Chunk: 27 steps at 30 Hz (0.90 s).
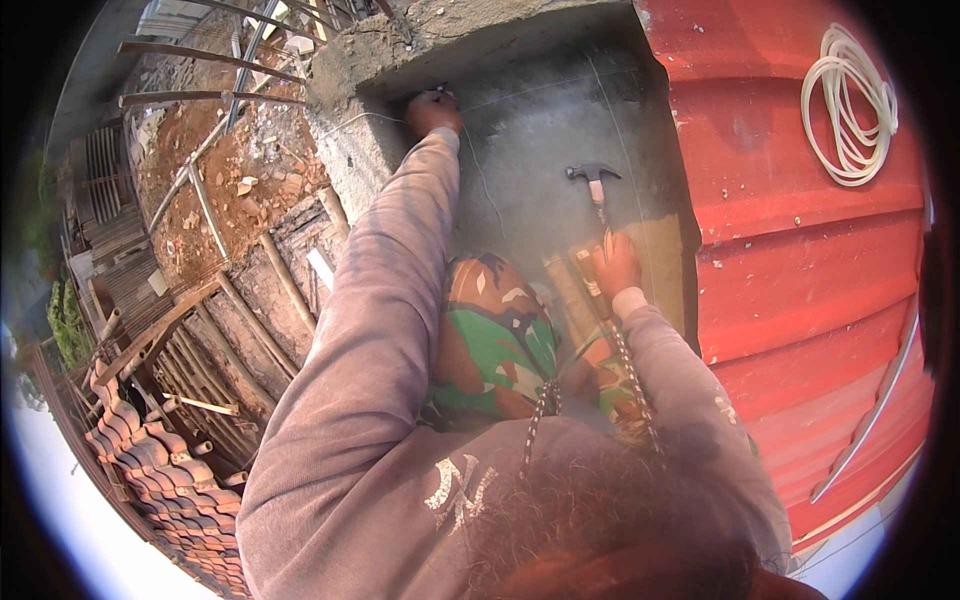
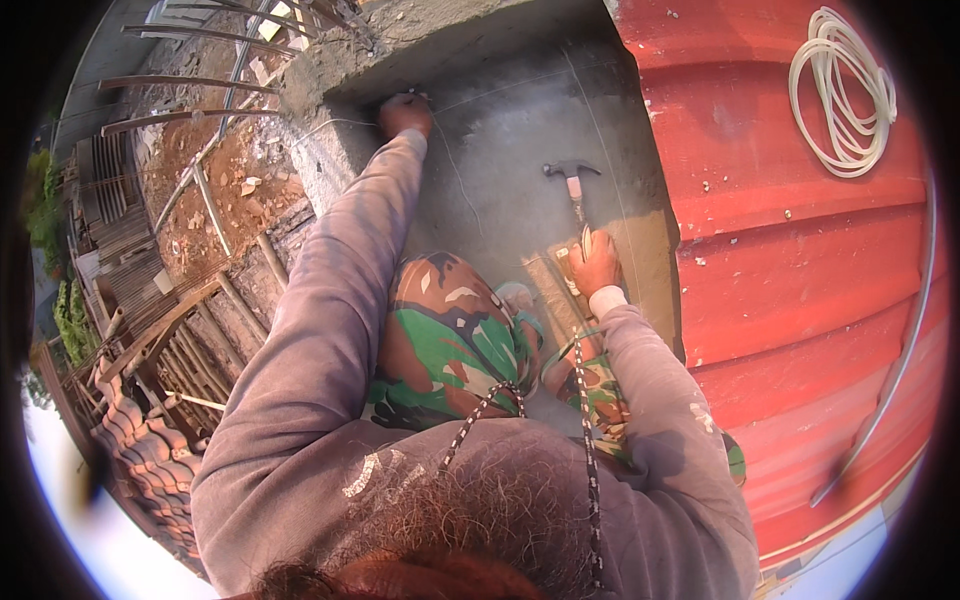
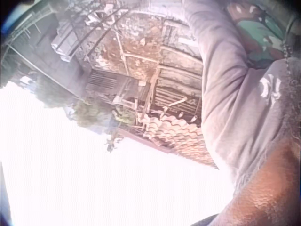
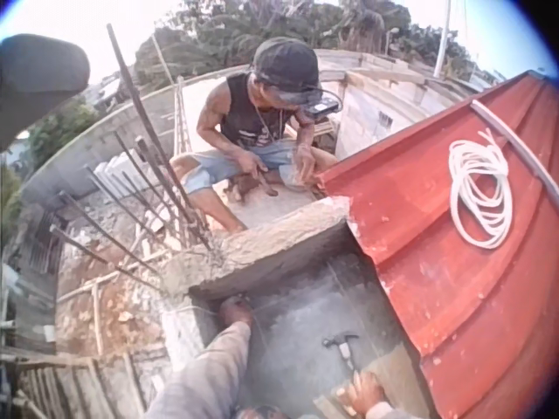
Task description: The person uses a hammer to secure a line and works on the concrete ledge of a roof. They tie a string to a metal piece and check the alignment along the roof edge.
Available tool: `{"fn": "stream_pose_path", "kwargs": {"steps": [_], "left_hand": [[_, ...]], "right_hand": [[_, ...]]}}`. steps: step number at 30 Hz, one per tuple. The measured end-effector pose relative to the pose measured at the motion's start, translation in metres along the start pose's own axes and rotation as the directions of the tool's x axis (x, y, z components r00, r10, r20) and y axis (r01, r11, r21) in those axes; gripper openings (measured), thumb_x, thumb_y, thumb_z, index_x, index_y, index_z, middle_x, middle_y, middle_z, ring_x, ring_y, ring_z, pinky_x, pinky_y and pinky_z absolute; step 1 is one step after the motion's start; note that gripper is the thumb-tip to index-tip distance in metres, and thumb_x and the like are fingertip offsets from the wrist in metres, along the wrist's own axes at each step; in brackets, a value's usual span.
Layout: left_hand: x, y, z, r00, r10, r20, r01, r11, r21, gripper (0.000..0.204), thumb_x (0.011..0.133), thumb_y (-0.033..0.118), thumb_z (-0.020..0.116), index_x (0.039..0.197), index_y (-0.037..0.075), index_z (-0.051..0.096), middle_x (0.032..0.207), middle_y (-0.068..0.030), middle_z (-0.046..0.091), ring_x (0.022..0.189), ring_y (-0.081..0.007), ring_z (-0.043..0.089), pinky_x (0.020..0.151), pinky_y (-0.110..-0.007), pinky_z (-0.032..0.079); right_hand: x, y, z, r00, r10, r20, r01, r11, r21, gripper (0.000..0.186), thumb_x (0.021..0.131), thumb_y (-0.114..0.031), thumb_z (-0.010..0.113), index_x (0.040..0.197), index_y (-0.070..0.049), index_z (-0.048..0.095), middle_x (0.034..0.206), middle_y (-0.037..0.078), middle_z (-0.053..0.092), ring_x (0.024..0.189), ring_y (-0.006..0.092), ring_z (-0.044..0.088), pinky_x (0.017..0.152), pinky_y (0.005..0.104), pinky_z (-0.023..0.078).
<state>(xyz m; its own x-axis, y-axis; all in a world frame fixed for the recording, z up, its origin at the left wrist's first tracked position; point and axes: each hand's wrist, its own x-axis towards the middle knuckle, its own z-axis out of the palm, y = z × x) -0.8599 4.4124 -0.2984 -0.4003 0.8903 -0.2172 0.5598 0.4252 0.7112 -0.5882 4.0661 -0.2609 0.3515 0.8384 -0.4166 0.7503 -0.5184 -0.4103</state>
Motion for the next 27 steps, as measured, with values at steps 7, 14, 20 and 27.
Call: {"fn": "stream_pose_path", "kwargs": {"steps": [7, 14, 20, 27], "left_hand": [[0.009, -0.024, 0.010, 0.990, 0.127, -0.061, -0.127, 0.992, 0.009, 0.020, 0.084, 0.021, 0.079, 0.095, 0.004, 0.081, 0.091, -0.0238, 0.075, 0.086, -0.0369, 0.076, 0.082, -0.041, 0.058], [0.015, -0.030, 0.015, 0.997, 0.071, -0.038, -0.072, 0.997, -0.018, 0.021, 0.084, 0.022, 0.082, 0.093, 0.003, 0.081, 0.091, -0.0231, 0.076, 0.088, -0.0329, 0.077, 0.080, -0.041, 0.057], [0.001, -0.013, 0.013, 1.000, 0.017, -0.025, -0.018, 0.999, -0.047, 0.024, 0.087, 0.027, 0.081, 0.096, 0.004, 0.081, 0.092, -0.0235, 0.076, 0.090, -0.0345, 0.077, 0.080, -0.042, 0.057], [0.006, -0.023, 0.015, 1.000, -0.008, -0.022, 0.007, 0.997, -0.075, 0.030, 0.089, 0.030, 0.079, 0.096, 0.001, 0.080, 0.094, -0.0245, 0.076, 0.088, -0.0342, 0.077, 0.080, -0.043, 0.057]], "right_hand": [[0.015, -0.110, -0.027, 0.957, -0.241, -0.162, 0.285, 0.882, 0.374, 0.041, 0.103, -0.032, 0.065, 0.128, -0.004, 0.049, 0.098, 0.023, 0.071, 0.089, 0.0485, 0.070, 0.077, 0.0548, 0.054], [0.069, -0.226, -0.033, 0.926, -0.377, -0.030, 0.365, 0.870, 0.330, 0.031, 0.108, -0.036, 0.056, 0.121, -0.008, 0.058, 0.098, 0.024, 0.073, 0.092, 0.0480, 0.070, 0.079, 0.0562, 0.055], [0.106, -0.224, -0.011, 0.927, -0.373, 0.048, 0.363, 0.920, 0.149, 0.028, 0.108, -0.035, 0.055, 0.116, -0.008, 0.058, 0.096, 0.024, 0.073, 0.090, 0.0480, 0.070, 0.077, 0.0567, 0.055], [0.091, -0.234, -0.024, 0.918, -0.396, 0.018, 0.382, 0.895, 0.229, 0.030, 0.108, -0.035, 0.053, 0.115, -0.006, 0.058, 0.096, 0.026, 0.073, 0.094, 0.0493, 0.070, 0.081, 0.0569, 0.056]]}}
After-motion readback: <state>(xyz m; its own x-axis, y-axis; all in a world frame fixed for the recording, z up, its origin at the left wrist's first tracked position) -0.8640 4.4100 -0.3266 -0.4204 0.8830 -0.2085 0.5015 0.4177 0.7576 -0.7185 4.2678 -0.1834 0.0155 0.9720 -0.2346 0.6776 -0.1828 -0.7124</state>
